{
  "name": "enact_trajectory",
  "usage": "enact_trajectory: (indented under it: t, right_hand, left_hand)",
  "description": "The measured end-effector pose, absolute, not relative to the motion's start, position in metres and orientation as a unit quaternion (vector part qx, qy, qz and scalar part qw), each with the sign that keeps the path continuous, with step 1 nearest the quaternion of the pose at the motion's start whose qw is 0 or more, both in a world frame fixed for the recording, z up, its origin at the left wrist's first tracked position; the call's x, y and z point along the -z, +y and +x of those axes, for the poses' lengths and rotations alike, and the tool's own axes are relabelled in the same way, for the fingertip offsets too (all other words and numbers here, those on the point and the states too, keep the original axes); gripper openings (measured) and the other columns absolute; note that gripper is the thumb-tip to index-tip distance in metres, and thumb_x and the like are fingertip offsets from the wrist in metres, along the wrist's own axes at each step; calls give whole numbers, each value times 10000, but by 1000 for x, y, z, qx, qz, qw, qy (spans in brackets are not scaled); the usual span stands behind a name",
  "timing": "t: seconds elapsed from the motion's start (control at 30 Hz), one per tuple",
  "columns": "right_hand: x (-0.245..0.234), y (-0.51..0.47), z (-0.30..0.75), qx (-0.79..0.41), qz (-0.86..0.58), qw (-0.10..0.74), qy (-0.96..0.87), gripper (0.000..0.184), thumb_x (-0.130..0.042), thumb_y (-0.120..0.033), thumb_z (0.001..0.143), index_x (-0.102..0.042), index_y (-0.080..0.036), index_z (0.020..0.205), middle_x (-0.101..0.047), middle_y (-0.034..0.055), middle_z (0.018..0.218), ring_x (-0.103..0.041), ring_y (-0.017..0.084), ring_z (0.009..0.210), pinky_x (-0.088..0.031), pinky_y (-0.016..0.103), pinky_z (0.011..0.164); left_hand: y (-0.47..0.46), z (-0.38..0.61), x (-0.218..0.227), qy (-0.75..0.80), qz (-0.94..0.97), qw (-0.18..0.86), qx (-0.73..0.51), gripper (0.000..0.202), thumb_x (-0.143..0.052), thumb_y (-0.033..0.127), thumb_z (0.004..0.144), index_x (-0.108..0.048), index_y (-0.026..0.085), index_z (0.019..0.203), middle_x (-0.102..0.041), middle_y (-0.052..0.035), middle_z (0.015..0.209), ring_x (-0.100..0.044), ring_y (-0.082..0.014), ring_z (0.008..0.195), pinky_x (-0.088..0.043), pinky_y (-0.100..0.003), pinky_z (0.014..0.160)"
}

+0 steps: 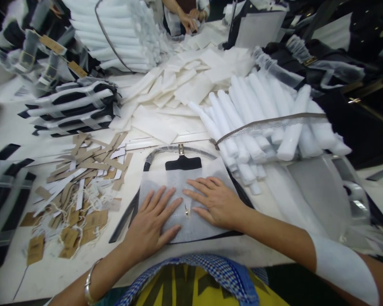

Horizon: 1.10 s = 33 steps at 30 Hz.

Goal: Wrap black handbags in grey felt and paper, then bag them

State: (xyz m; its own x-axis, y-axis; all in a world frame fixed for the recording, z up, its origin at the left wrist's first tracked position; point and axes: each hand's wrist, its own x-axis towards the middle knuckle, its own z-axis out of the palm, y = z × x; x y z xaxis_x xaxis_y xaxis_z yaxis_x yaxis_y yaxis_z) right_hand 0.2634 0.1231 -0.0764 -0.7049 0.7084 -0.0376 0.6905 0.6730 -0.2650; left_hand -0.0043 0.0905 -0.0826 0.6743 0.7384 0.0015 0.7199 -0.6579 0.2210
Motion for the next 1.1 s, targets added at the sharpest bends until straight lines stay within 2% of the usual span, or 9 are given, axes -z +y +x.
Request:
enact_trajectory:
  t: [0.1, 0.27, 0.37, 0.47, 0.57, 0.67, 0.8, 0.93, 1.1]
  right_hand:
    - [79, 124, 263, -122, -392, 38, -911, 567, -501, -427, 969, -378, -297, 1507, -339, 88, 1590, -316, 326, 1436, -197, 602, 1152]
    - [77, 116, 262, -141, -395, 33, -907, 576, -489, -465, 965, -386, -296, 1506, -443, 113, 1518, -425, 310, 1349, -269, 570, 1126]
    - [78, 96, 263, -137, -398, 53, -906, 570, -508, -459, 953, -423, -281, 1487, -454, 118, 1509, -443, 308, 1331, -272, 566, 1127]
    - [81, 70, 268, -119, -396, 87, -906, 577, -522, -446, 947, -435, -245, 1481, -429, 112, 1534, -392, 315, 1383, -221, 568, 1158]
    - [83, 53, 272, -109, -377, 94, -915, 641, -530, -542, 929, -423, -247, 1488, -404, 100, 1554, -323, 335, 1432, -165, 594, 1172]
    - [83, 48, 272, -110, -377, 78, -916, 686, -515, -613, 914, -407, -265, 1495, -375, 92, 1571, -305, 340, 1444, -159, 606, 1170]
    - [83, 49, 268, -81, -407, 85, -906, 617, -502, -525, 948, -390, -280, 1503, -355, 76, 1583, -309, 323, 1447, -191, 587, 1165]
    - [82, 50, 268, -38, -396, 97, -912, 628, -511, -524, 939, -392, -275, 1503, -387, 75, 1566, -350, 318, 1427, -243, 567, 1147]
    - [93, 62, 273, 64, -358, 100, -926, 655, -503, -609, 916, -487, -228, 1448, -495, 86, 1492, -460, 319, 1342, -321, 510, 1082]
  left_hand:
    - [91, -3, 83, 413, 903, 109, -51, 628, -527, 485, 945, -359, 272, 1512, -183, -86, 1644, -125, -345, 1510, -201, -589, 1184]
    - [83, -4, 79, 422, 898, 113, -48, 624, -533, 505, 937, -383, 283, 1501, -178, -96, 1643, -121, -363, 1507, -200, -600, 1181]
    - [66, -7, 78, 414, 902, 112, -43, 642, -531, 511, 936, -363, 283, 1512, -168, -101, 1645, -127, -365, 1506, -200, -600, 1180]
    - [45, -10, 80, 413, 904, 103, -44, 668, -541, 506, 931, -337, 279, 1526, -147, -117, 1647, -118, -371, 1507, -186, -605, 1179]
    - [34, -12, 82, 409, 906, 94, -48, 692, -546, 519, 926, -320, 277, 1533, -140, -124, 1647, -114, -370, 1507, -168, -600, 1184]
    - [35, -13, 83, 404, 909, 86, -42, 700, -525, 552, 930, -309, 280, 1537, -157, -113, 1645, -122, -357, 1508, -184, -584, 1185]
    - [42, -14, 82, 409, 910, 54, -42, 685, -466, 572, 953, -304, 259, 1540, -213, -90, 1635, -181, -320, 1500, -244, -534, 1178]
    - [45, -15, 85, 394, 917, -19, -60, 700, -493, 556, 940, -328, 223, 1533, -271, -107, 1615, -242, -335, 1477, -287, -505, 1149]
    - [64, -16, 95, 366, 920, -87, -108, 579, -487, 578, 941, -481, 297, 1447, -497, -43, 1492, -416, -284, 1377, -278, -414, 1121]
